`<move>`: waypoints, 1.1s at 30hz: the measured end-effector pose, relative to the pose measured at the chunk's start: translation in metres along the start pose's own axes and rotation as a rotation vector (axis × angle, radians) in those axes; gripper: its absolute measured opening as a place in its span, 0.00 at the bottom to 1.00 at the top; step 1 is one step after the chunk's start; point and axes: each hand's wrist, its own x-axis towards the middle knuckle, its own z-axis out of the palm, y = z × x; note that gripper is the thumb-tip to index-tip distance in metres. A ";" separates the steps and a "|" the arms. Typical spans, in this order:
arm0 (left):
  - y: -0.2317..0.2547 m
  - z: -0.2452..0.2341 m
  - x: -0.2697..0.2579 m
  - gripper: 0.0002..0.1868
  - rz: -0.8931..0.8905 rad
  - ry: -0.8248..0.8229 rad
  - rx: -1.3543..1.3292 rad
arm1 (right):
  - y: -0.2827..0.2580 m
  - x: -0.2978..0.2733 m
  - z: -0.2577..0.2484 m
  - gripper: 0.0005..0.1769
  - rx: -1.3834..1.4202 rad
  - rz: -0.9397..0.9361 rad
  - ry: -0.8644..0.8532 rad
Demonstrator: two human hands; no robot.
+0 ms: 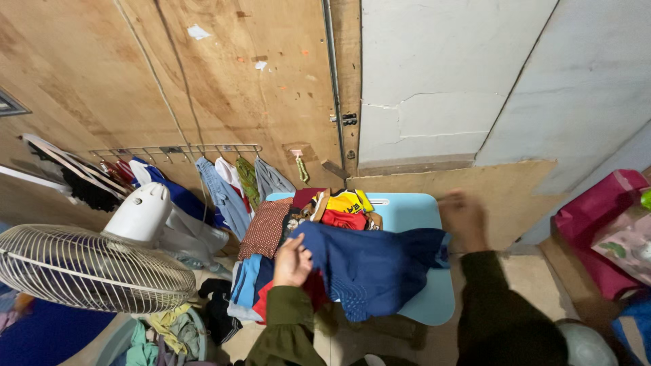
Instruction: The person takes various items of clothing from a basin, folds them one at a time on a small blue table, and then places the folded stacks into a wardrobe.
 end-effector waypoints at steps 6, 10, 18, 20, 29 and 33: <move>-0.045 0.091 -0.024 0.12 -0.089 -0.278 -0.179 | -0.040 -0.110 0.108 0.31 0.164 -0.333 -0.729; -0.044 0.116 -0.040 0.09 -0.032 -0.326 -0.208 | -0.038 -0.097 0.120 0.18 0.467 -0.013 -0.563; -0.046 0.099 -0.022 0.26 0.595 0.409 1.574 | -0.071 -0.046 0.005 0.14 0.926 0.151 -0.595; -0.047 0.101 -0.019 0.31 0.866 0.536 1.700 | -0.086 -0.047 -0.039 0.14 1.000 0.108 -0.608; -0.068 0.135 0.039 0.41 0.584 0.192 1.641 | -0.078 -0.022 -0.185 0.17 1.389 0.023 -0.187; -0.070 0.143 0.090 0.22 0.866 0.052 1.486 | -0.050 -0.027 -0.223 0.19 1.422 -0.101 -0.139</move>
